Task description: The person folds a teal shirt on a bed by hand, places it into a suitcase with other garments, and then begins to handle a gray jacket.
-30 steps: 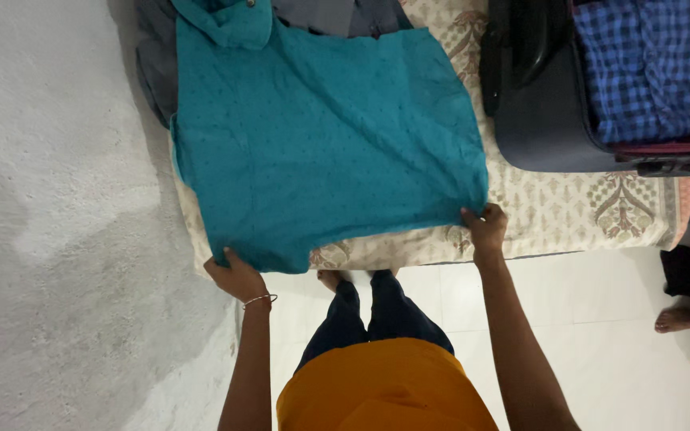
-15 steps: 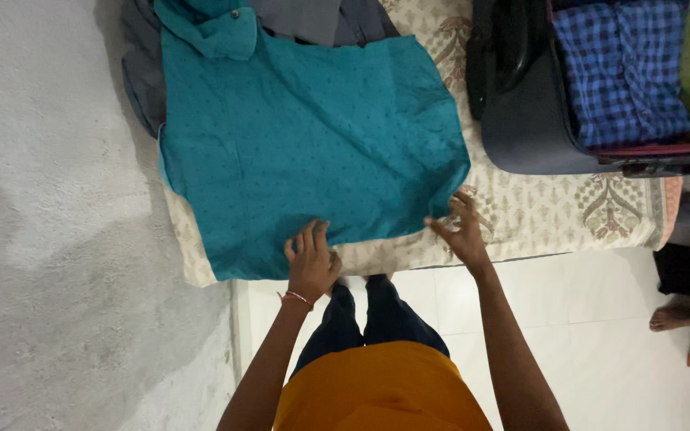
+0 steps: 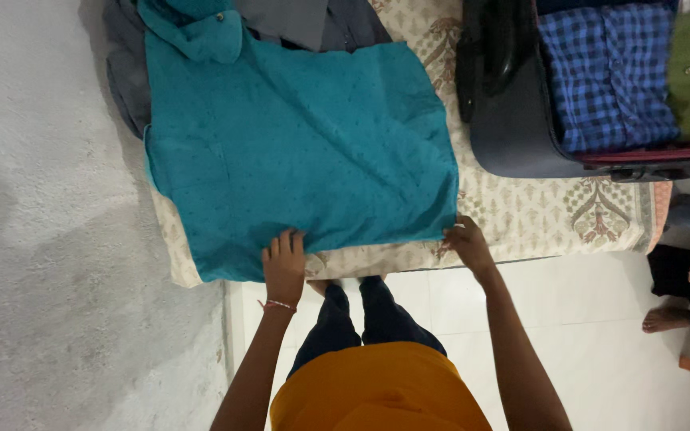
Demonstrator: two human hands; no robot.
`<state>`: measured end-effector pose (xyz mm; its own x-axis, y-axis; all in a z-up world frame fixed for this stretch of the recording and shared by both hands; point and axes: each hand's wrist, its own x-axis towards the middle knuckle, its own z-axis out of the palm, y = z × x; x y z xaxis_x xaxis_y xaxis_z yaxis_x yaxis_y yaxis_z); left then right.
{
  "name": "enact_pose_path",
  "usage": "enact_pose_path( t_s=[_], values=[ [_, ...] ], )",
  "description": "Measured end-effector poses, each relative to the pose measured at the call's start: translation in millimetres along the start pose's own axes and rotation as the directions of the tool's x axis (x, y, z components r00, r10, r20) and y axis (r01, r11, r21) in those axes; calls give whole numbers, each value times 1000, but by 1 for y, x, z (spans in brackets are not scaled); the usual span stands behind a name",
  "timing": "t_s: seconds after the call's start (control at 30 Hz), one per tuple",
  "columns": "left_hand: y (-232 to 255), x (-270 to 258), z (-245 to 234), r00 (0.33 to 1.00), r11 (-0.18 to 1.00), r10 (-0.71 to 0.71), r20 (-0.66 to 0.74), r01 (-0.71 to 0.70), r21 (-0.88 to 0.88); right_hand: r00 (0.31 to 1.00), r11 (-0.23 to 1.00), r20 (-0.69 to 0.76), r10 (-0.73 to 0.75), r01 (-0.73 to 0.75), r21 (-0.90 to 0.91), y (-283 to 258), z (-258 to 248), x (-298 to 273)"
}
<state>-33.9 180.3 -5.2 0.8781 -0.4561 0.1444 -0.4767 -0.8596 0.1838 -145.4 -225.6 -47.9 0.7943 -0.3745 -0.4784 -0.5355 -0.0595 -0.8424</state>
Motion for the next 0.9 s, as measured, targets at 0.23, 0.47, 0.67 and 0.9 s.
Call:
enact_pose_path(
  t_s=[0.23,0.47,0.67,0.9],
  values=[
    [14,3,-14,974,976,-197,112,205,-69,862,841,-302,-407,225,-492,-7,24,11],
    [51,43,-9,995,966,-101,-3,97,-241,736,528,23,-676,507,-681,-99,103,9],
    [71,90,24,1000,976,-18,13,20,-215,673,151,553,-491,691,-707,-97,131,16],
    [78,105,42,972,962,-230,-47,220,-163,870,529,-56,-490,246,-813,-94,86,76]
  ],
)
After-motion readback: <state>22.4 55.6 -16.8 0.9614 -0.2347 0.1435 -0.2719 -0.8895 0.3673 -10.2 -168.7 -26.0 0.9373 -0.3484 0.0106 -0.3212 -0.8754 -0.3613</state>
